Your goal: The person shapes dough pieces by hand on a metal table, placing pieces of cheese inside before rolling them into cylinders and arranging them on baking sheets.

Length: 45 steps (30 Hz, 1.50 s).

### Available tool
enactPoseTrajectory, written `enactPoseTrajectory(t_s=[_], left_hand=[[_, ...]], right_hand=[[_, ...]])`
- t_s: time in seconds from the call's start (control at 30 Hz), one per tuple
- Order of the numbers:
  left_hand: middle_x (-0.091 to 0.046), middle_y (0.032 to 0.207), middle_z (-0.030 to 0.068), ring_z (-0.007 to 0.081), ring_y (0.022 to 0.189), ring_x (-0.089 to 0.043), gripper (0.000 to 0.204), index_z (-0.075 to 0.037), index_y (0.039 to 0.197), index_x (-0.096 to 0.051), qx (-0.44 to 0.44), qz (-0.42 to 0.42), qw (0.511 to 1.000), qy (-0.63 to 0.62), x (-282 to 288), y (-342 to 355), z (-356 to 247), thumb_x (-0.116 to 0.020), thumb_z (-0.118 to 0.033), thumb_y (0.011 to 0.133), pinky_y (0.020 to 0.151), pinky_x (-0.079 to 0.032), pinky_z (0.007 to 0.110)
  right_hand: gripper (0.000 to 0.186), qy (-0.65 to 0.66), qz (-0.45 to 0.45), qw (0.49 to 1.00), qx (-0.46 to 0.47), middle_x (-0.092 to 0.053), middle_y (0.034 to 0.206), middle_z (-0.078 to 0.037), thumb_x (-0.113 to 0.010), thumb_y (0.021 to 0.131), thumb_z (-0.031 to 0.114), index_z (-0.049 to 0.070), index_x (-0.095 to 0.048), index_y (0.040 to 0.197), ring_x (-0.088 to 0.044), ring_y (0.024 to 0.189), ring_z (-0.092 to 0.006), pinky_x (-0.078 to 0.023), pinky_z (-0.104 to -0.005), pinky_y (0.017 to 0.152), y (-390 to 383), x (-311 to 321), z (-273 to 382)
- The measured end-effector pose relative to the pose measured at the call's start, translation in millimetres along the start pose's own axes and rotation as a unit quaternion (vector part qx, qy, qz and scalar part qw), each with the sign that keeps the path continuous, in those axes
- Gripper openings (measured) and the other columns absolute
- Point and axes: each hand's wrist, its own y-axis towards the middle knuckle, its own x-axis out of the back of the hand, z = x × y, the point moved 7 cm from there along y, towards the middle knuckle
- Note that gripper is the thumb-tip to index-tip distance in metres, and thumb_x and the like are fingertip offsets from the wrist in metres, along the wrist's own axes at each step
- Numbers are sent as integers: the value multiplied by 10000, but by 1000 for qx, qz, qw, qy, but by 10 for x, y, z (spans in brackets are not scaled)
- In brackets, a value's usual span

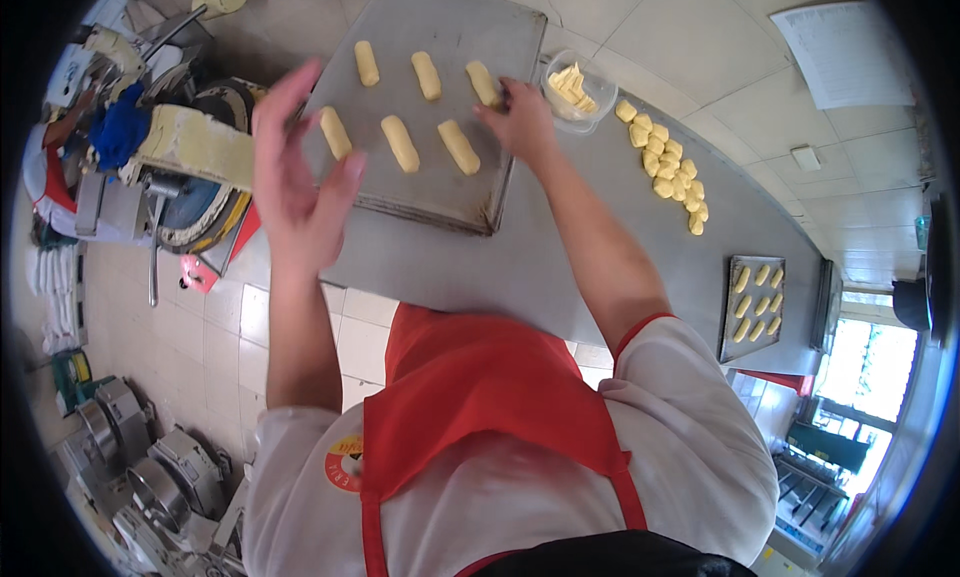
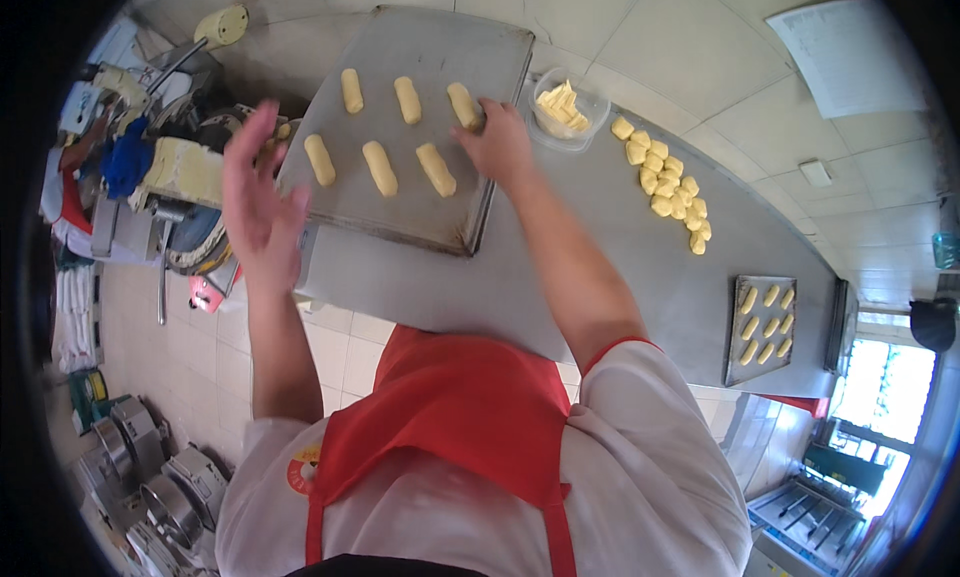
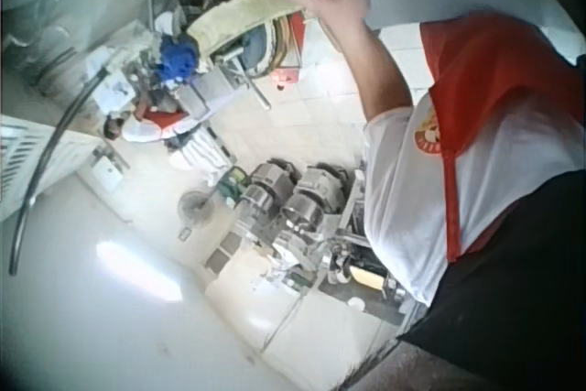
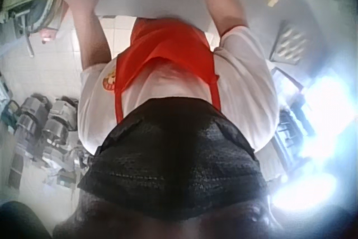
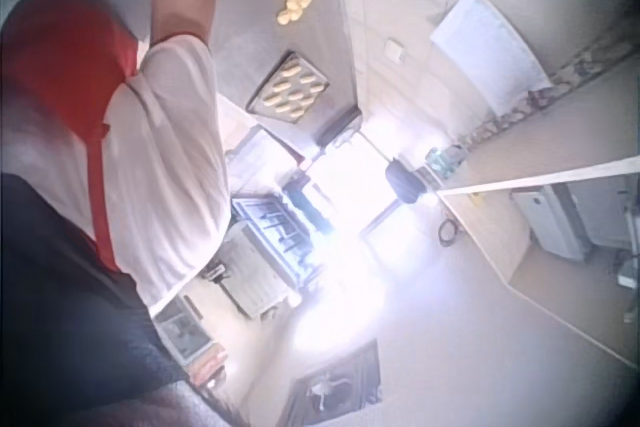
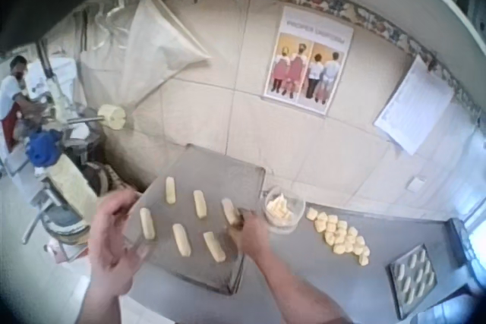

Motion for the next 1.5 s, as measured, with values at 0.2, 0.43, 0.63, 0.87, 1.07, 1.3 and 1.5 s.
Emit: enactPoseTrajectory(t_s=[0.2, 0.43, 0.63, 0.87, 1.07, 1.3, 1.5], left_hand=[[-521, 1567, 151, 273, 1457, -504, 698, -48, 1541, -522, 134, -7, 990, -35, 391, -409, 702, -757, -74, 884, 1136, -437, 433], [-608, 1356, 173, 337, 1183, -685, 583, -105, 1459, -592, 125, 67, 985, 100, -527, 355, 1461, -804, -185, 921, 989, -568, 435], [-654, 1306, 221, 454, 1155, -684, 421, -118, 1306, -709, 185, 175, 895, 367, -1324, 701, 2294, -793, -248, 915, 1014, -566, 507], [-612, 1438, 259, 421, 1274, -645, 447, -113, 1410, -706, 134, 215, 869, 425, -1282, 692, 2644, -722, -342, 1026, 1082, -526, 465], [-586, 1467, 167, 306, 1238, -655, 476, -138, 1443, -683, 112, 60, 898, 420, -1851, 534, 1463, -759, -350, 1024, 1009, -574, 422], [-651, 1386, 129, 227, 1261, -655, 323, -78, 1351, -687, 85, 236, 964, 91, -4033, -590, 375, -709, -59, 1030, 1011, -564, 358], [-660, 862, 51, 129, 746, -586, 454, -2, 1009, -717, 524, 220, 795, -211, -5016, -2169, 463, -571, -411, 1141, 647, -497, 323]], right_hand=[[542, -1, 12, 999, -32, -727, 1183, -174, -862, 870, 206, 50, -663, 1349, -728, 1062, -370, -600, -475, 914, 66, -168, 196], [512, -24, 76, 991, -104, -718, 1185, -172, -868, 883, 239, 50, -664, 1313, -731, 1053, -351, -607, -446, 874, 229, -213, 116], [451, 31, -13, 996, -82, -680, 1210, -147, -851, 914, 250, 65, -678, 1286, -716, 1012, -325, -594, -427, 848, -602, 555, -319], [331, -40, -109, 965, -234, -661, 1287, -146, -769, 940, 141, 83, -703, 1258, -642, 1205, -353, -567, -439, 950, -2078, 1986, -2479], [391, -300, -28, 937, -174, -598, 1389, -106, -697, 880, 0, 138, -728, 1245, -582, 1276, -370, -585, -475, 982, -2261, 2895, -3956], [210, -141, -32, 972, -186, -646, 1069, -102, -723, 838, 6, 105, -717, 1023, -686, 958, -329, -595, -448, 771, -2014, 3299, -3874], [260, 304, -95, 916, -244, -584, 1064, -29, -567, 917, -114, 41, -666, 1100, -645, 995, -164, -566, -313, 735, -2691, 2722, -1969]])
